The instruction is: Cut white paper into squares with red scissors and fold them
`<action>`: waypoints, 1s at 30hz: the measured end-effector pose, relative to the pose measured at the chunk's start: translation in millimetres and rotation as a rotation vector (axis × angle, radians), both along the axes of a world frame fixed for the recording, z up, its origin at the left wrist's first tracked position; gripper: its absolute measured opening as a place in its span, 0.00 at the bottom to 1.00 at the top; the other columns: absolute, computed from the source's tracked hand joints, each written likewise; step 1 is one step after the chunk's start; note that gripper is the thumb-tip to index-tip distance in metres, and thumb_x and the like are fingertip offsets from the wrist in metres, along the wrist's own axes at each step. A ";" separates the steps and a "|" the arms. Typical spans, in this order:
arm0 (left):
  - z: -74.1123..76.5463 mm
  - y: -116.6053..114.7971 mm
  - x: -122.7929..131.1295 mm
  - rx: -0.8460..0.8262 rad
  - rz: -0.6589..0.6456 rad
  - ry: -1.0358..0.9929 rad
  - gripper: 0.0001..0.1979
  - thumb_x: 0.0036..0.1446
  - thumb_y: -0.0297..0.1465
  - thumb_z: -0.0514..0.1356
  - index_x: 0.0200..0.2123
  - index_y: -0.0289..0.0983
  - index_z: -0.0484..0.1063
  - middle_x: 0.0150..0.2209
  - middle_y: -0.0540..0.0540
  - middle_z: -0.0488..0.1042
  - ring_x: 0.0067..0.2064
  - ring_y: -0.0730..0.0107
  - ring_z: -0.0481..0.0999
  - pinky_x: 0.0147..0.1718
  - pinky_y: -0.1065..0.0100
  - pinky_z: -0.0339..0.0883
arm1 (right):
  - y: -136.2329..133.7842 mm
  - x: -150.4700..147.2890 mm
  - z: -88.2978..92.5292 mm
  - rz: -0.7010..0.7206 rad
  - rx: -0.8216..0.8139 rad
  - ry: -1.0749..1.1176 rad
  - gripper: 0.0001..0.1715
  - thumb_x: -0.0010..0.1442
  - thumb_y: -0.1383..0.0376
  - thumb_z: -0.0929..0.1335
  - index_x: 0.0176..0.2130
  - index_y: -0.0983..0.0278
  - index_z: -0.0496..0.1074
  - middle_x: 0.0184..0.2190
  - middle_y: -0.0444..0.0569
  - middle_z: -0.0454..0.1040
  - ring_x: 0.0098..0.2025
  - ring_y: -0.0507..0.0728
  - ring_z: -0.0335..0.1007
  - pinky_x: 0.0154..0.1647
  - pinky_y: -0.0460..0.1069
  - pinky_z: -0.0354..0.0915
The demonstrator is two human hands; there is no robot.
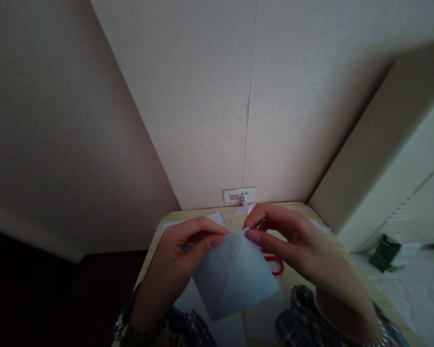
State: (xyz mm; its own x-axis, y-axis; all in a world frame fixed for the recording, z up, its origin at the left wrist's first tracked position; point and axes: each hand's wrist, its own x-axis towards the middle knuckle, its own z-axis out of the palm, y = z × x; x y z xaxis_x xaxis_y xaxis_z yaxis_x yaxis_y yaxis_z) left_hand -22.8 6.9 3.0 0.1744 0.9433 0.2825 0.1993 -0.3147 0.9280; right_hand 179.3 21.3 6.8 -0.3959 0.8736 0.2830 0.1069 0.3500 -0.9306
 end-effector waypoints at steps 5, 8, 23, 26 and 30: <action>2.0 -5.0 3.2 -0.009 0.056 0.006 0.09 0.55 0.26 0.64 0.30 0.47 0.82 0.29 0.59 0.82 0.31 0.79 0.79 0.29 0.83 0.67 | -1.6 1.9 0.9 0.045 -0.106 0.060 0.15 0.59 0.56 0.72 0.28 0.62 0.70 0.21 0.39 0.66 0.22 0.49 0.60 0.18 0.43 0.56; 3.8 -7.5 6.2 0.012 0.096 0.011 0.09 0.54 0.26 0.65 0.29 0.47 0.81 0.29 0.60 0.82 0.31 0.79 0.79 0.30 0.82 0.67 | -0.8 1.3 -1.0 0.056 -0.143 0.113 0.17 0.59 0.53 0.73 0.30 0.62 0.71 0.20 0.38 0.65 0.19 0.48 0.58 0.17 0.43 0.56; -4.0 -4.7 5.7 0.145 0.186 0.076 0.09 0.58 0.26 0.62 0.34 0.48 0.80 0.32 0.60 0.83 0.33 0.78 0.80 0.32 0.81 0.70 | -1.6 -0.6 -8.9 0.008 -0.036 -0.105 0.13 0.62 0.58 0.70 0.29 0.62 0.71 0.25 0.42 0.70 0.28 0.51 0.67 0.24 0.43 0.61; -4.0 -6.0 9.3 0.261 0.197 0.262 0.10 0.62 0.27 0.59 0.40 0.45 0.80 0.41 0.54 0.83 0.42 0.72 0.80 0.44 0.73 0.71 | 0.2 -2.1 -13.1 -0.033 -0.018 -0.029 0.11 0.62 0.59 0.70 0.30 0.62 0.73 0.24 0.41 0.70 0.28 0.51 0.66 0.23 0.43 0.60; -4.4 -6.7 13.2 0.322 0.148 0.396 0.16 0.67 0.31 0.55 0.54 0.39 0.75 0.53 0.44 0.78 0.53 0.65 0.76 0.54 0.65 0.67 | 1.2 -2.8 -10.4 -0.015 -0.081 0.043 0.09 0.61 0.60 0.71 0.32 0.62 0.74 0.25 0.42 0.70 0.23 0.49 0.62 0.18 0.43 0.58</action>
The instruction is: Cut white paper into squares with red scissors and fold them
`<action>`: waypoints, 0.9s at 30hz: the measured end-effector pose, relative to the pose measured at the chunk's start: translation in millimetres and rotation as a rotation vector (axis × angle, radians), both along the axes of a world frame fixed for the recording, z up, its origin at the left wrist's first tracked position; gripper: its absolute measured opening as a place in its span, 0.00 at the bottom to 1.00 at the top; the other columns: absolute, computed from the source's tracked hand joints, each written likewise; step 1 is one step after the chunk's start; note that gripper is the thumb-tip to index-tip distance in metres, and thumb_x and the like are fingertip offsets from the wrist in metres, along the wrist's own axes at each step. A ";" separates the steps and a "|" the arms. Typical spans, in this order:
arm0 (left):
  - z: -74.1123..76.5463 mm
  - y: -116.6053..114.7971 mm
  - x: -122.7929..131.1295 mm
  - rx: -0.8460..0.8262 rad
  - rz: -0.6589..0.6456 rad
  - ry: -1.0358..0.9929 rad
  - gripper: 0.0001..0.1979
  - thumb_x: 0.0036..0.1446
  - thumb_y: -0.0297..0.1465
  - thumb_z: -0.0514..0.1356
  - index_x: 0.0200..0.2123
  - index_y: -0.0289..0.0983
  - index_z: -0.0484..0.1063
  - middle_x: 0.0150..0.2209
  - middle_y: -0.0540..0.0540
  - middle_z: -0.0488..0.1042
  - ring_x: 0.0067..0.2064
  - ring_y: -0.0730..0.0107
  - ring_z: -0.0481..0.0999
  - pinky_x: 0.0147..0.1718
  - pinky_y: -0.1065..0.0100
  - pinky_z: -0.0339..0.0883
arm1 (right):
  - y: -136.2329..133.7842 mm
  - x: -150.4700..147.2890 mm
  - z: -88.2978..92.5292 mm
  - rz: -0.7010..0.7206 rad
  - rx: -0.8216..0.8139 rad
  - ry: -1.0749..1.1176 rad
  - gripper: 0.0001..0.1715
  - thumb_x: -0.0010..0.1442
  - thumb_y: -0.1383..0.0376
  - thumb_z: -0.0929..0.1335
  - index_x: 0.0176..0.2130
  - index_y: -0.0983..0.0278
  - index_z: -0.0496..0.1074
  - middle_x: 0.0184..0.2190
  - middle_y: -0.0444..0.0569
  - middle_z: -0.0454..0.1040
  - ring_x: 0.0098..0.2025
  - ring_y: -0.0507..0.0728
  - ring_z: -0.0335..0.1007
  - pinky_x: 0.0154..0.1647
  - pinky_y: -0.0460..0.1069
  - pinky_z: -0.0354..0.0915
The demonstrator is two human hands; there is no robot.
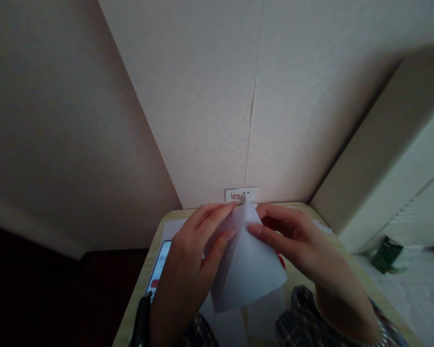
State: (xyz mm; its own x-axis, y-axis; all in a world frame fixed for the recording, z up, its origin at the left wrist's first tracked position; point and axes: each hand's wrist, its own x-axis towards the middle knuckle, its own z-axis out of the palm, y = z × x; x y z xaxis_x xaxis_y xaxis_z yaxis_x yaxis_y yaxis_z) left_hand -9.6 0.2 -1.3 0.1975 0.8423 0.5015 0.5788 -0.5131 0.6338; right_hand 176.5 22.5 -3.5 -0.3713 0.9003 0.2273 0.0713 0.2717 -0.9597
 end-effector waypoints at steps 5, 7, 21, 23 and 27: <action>-6.7 -1.9 -0.7 -0.036 -0.110 0.071 0.32 0.64 0.46 0.55 0.65 0.33 0.62 0.62 0.36 0.71 0.61 0.57 0.71 0.60 0.59 0.65 | -1.2 -1.5 4.4 -0.037 -0.040 0.070 0.13 0.59 0.55 0.73 0.31 0.62 0.75 0.24 0.42 0.71 0.22 0.49 0.63 0.16 0.43 0.57; -9.7 -3.2 -0.4 -0.082 -0.121 0.090 0.36 0.62 0.48 0.57 0.67 0.34 0.59 0.65 0.36 0.68 0.64 0.57 0.68 0.61 0.58 0.64 | -1.3 -2.5 4.2 -0.038 -0.035 0.081 0.13 0.59 0.56 0.73 0.31 0.62 0.75 0.25 0.42 0.71 0.22 0.49 0.63 0.16 0.43 0.57; -4.9 0.3 1.4 -0.211 -0.044 -0.062 0.16 0.62 0.34 0.59 0.52 0.40 0.74 0.53 0.44 0.79 0.54 0.59 0.76 0.54 0.60 0.67 | -0.8 3.4 11.0 -0.123 0.119 -0.042 0.09 0.62 0.60 0.70 0.31 0.62 0.76 0.27 0.44 0.77 0.28 0.53 0.71 0.24 0.45 0.63; -4.6 -0.5 -0.1 -0.250 -0.037 -0.125 0.10 0.61 0.33 0.60 0.44 0.40 0.78 0.46 0.45 0.81 0.47 0.60 0.78 0.48 0.63 0.69 | -0.4 4.2 11.5 -0.124 0.145 -0.070 0.09 0.62 0.61 0.70 0.31 0.62 0.76 0.26 0.44 0.77 0.28 0.52 0.72 0.26 0.45 0.65; -10.7 -1.9 -3.1 -0.280 0.023 -0.252 0.07 0.59 0.34 0.62 0.38 0.42 0.79 0.41 0.47 0.82 0.42 0.60 0.79 0.39 0.65 0.70 | -0.7 5.2 10.2 -0.084 0.135 -0.103 0.10 0.62 0.61 0.70 0.30 0.62 0.76 0.23 0.43 0.75 0.24 0.51 0.69 0.24 0.46 0.64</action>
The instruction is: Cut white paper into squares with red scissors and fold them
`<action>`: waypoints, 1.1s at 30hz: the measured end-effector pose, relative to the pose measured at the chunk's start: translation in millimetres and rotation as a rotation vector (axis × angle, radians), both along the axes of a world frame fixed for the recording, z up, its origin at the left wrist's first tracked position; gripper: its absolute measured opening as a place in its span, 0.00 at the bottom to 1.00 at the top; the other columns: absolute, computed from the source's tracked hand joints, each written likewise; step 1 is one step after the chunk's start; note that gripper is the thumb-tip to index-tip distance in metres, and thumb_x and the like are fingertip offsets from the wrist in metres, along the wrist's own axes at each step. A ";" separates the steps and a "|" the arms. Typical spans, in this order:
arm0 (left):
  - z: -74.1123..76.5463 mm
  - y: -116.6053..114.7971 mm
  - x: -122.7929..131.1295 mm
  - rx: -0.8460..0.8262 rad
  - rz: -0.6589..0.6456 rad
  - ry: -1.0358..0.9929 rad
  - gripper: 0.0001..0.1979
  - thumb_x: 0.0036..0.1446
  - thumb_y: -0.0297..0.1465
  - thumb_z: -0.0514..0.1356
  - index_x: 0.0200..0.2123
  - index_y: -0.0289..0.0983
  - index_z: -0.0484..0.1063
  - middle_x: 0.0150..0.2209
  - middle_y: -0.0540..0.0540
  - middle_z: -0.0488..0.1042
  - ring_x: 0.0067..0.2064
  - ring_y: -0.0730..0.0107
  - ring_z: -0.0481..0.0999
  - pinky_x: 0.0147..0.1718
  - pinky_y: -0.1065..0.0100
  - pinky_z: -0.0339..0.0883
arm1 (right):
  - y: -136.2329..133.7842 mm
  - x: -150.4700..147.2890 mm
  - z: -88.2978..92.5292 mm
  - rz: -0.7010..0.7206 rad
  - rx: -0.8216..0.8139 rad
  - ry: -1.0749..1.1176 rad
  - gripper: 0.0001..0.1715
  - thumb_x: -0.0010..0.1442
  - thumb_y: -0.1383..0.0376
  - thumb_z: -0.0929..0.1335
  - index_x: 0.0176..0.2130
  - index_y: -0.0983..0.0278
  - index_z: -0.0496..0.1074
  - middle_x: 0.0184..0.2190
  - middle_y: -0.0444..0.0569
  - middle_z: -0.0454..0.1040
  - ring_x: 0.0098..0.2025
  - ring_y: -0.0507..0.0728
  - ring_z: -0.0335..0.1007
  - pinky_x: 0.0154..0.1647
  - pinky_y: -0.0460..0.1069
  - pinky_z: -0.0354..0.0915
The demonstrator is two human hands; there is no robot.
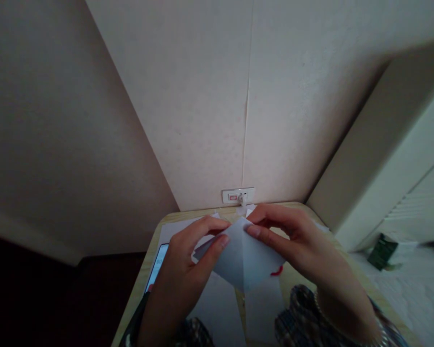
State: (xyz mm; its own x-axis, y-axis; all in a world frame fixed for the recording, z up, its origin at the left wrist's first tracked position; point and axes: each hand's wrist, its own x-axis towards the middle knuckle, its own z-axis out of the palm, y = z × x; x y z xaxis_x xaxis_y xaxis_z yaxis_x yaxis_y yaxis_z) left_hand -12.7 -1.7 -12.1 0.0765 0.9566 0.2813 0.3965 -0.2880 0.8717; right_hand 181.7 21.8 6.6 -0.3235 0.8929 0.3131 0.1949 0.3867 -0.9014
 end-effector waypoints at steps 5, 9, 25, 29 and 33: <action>-1.0 0.2 -2.3 0.022 -0.010 0.001 0.07 0.60 0.36 0.62 0.39 0.44 0.80 0.40 0.48 0.82 0.42 0.61 0.79 0.40 0.65 0.70 | -2.7 0.1 -0.4 -0.020 0.017 0.039 0.06 0.61 0.63 0.71 0.32 0.62 0.76 0.26 0.43 0.77 0.29 0.52 0.72 0.27 0.45 0.65; 7.9 -0.1 1.8 0.060 -0.027 -0.026 0.05 0.60 0.31 0.62 0.37 0.44 0.79 0.38 0.50 0.82 0.40 0.64 0.79 0.40 0.67 0.70 | -2.5 -2.2 1.1 -0.025 0.041 0.025 0.08 0.61 0.64 0.70 0.30 0.63 0.75 0.24 0.41 0.74 0.27 0.51 0.69 0.25 0.45 0.62; 14.4 -0.9 3.0 0.056 -0.153 -0.254 0.07 0.57 0.26 0.64 0.27 0.42 0.77 0.29 0.54 0.75 0.33 0.73 0.73 0.33 0.75 0.67 | -9.0 -8.8 3.5 0.086 0.148 0.052 0.10 0.63 0.64 0.72 0.29 0.63 0.74 0.24 0.41 0.71 0.27 0.50 0.65 0.28 0.45 0.63; 11.9 -1.1 3.6 0.134 0.030 -0.305 0.07 0.57 0.27 0.63 0.26 0.42 0.76 0.30 0.54 0.73 0.33 0.72 0.72 0.35 0.73 0.67 | -7.4 -4.4 2.5 0.083 0.134 -0.019 0.07 0.62 0.66 0.72 0.31 0.63 0.74 0.27 0.42 0.73 0.29 0.51 0.67 0.29 0.45 0.62; 5.2 2.2 -3.9 0.113 0.271 -0.463 0.03 0.58 0.33 0.64 0.31 0.43 0.75 0.28 0.54 0.72 0.29 0.72 0.69 0.25 0.75 0.63 | -2.5 3.6 2.7 0.009 0.087 -0.100 0.07 0.59 0.65 0.72 0.29 0.61 0.73 0.27 0.43 0.73 0.30 0.54 0.68 0.29 0.47 0.62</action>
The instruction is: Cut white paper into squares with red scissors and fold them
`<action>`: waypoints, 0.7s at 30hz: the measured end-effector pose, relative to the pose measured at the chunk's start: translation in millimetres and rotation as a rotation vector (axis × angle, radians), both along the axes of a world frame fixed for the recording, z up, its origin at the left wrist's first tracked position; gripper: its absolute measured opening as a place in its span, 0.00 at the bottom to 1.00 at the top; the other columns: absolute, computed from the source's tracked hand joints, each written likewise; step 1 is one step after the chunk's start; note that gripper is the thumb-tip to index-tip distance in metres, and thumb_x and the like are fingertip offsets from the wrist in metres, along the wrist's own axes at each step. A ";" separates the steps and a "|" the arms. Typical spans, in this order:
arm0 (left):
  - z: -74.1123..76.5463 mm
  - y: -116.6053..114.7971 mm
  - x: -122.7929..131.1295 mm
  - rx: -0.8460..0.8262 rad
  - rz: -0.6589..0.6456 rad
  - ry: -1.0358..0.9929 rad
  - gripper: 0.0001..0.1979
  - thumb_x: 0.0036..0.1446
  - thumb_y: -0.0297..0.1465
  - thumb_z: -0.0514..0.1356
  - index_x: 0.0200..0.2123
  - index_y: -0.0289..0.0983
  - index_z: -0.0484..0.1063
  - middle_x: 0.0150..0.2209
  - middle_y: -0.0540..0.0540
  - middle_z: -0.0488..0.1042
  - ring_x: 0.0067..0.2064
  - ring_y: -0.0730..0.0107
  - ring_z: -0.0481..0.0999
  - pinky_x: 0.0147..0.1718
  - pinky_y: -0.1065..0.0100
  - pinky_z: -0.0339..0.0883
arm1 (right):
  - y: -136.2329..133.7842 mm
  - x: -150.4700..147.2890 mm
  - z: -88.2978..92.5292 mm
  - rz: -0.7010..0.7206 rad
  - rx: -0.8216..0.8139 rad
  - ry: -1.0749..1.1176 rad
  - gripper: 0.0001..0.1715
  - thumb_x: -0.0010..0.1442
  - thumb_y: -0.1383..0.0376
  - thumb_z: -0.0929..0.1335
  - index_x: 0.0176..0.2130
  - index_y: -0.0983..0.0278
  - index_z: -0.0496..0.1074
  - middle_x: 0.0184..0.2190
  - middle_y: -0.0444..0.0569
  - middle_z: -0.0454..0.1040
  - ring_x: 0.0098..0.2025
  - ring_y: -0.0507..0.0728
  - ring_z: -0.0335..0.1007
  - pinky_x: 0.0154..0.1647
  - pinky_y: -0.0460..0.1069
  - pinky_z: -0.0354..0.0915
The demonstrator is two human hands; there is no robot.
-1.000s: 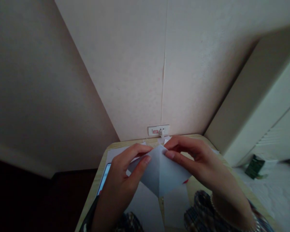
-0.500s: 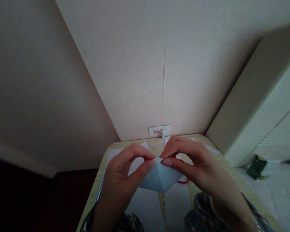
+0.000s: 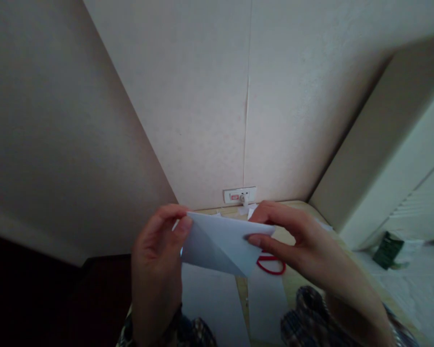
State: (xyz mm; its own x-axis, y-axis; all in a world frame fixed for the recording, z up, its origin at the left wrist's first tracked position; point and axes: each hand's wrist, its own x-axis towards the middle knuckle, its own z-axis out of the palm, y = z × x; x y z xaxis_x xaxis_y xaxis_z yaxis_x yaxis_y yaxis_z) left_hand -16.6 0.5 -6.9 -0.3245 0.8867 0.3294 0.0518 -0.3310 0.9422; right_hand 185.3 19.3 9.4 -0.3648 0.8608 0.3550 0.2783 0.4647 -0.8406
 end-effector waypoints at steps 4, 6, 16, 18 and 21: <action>-2.8 4.4 -7.7 0.007 -0.024 -0.045 0.03 0.57 0.29 0.66 0.32 0.43 0.75 0.30 0.55 0.73 0.33 0.74 0.72 0.31 0.78 0.68 | 2.5 4.8 -2.6 -0.086 -0.089 0.119 0.13 0.61 0.60 0.70 0.26 0.61 0.70 0.24 0.44 0.70 0.29 0.54 0.67 0.27 0.48 0.61; -1.7 4.7 -8.7 0.035 -0.062 -0.009 0.06 0.55 0.26 0.66 0.33 0.44 0.75 0.31 0.56 0.74 0.34 0.75 0.73 0.32 0.80 0.69 | 2.0 5.5 -5.2 -0.132 -0.148 0.182 0.15 0.62 0.58 0.69 0.26 0.61 0.68 0.24 0.44 0.69 0.28 0.54 0.66 0.26 0.47 0.60; 4.4 -7.6 -21.2 0.174 -0.294 0.374 0.12 0.63 0.27 0.61 0.39 0.52 0.80 0.39 0.57 0.78 0.40 0.78 0.76 0.39 0.82 0.68 | 2.6 3.7 -10.4 -0.061 -0.406 0.384 0.14 0.60 0.54 0.71 0.30 0.60 0.71 0.22 0.42 0.68 0.21 0.49 0.62 0.17 0.43 0.55; 5.1 -9.2 -23.6 0.173 -0.294 0.425 0.14 0.68 0.29 0.56 0.42 0.53 0.79 0.40 0.58 0.78 0.40 0.77 0.75 0.41 0.80 0.67 | 3.7 3.6 -9.4 -0.064 -0.447 0.408 0.14 0.58 0.53 0.72 0.30 0.60 0.72 0.20 0.40 0.66 0.19 0.48 0.60 0.14 0.42 0.53; 6.2 -9.5 -23.6 0.185 -0.283 0.473 0.15 0.69 0.28 0.54 0.46 0.54 0.77 0.42 0.58 0.78 0.41 0.76 0.75 0.40 0.78 0.66 | 5.5 3.1 -7.6 -0.071 -0.507 0.423 0.17 0.54 0.52 0.74 0.27 0.61 0.72 0.17 0.39 0.64 0.16 0.48 0.58 0.12 0.41 0.51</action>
State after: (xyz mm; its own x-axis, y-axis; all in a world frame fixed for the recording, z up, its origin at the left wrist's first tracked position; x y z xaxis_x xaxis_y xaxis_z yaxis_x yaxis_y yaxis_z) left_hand -40.2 -9.0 -0.7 0.1371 0.8314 0.5385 0.3382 -0.5502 0.7635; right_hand 188.5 24.7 1.8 -0.2189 0.9757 -0.0002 -0.1088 -0.0246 -0.9938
